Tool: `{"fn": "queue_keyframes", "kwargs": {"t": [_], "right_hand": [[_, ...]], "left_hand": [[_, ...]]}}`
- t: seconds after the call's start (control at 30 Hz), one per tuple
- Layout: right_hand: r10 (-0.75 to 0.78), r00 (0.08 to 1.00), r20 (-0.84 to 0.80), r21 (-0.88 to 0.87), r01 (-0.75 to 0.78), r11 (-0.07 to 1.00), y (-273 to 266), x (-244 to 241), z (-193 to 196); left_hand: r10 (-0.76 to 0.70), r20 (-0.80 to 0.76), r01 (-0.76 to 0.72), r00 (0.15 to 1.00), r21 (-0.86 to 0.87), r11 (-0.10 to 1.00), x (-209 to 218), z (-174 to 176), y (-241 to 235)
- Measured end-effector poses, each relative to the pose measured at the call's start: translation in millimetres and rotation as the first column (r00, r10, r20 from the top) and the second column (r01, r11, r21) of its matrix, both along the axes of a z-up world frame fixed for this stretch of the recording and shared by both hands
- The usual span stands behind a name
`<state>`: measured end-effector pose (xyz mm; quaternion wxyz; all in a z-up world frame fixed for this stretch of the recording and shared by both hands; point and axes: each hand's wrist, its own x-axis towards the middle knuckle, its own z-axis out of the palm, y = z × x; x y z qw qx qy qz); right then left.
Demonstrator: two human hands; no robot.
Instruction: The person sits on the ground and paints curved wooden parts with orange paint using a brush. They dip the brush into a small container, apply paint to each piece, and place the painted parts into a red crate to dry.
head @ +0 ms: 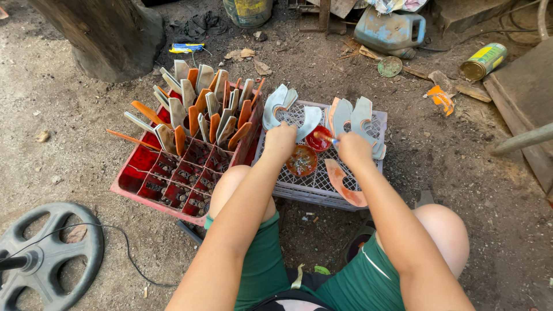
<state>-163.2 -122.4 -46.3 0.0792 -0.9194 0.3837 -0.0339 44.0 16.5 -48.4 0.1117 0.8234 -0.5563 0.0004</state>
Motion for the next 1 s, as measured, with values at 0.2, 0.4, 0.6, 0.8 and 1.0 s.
{"fn": "queue_keyframes", "kwargs": {"t": [0.2,0.4,0.6,0.8,1.0], "right_hand": [[-0.146,0.946,0.29,0.227,0.08,0.971,23,-34,82],[-0.099,0.918,0.385,0.234,0.007,0.972,37,-33,67],[-0.012,0.852,0.524,0.12,-0.06,0.991,36,-41,47],[-0.114,0.85,0.514,0.138,0.049,0.989,33,-45,43],[-0.011,0.876,0.482,0.105,-0.045,0.993,25,-51,43]], "left_hand": [[0.009,0.019,-0.009,1.0,-0.01,1.0,2,2,-3],[-0.101,0.075,0.107,0.992,-0.075,0.991,-18,14,-3],[-0.121,0.048,0.125,0.991,-0.081,0.989,-19,25,4],[-0.164,0.094,0.168,0.982,-0.036,0.985,-13,29,7],[-0.233,0.134,0.231,0.963,0.033,0.972,-11,27,7]]}}
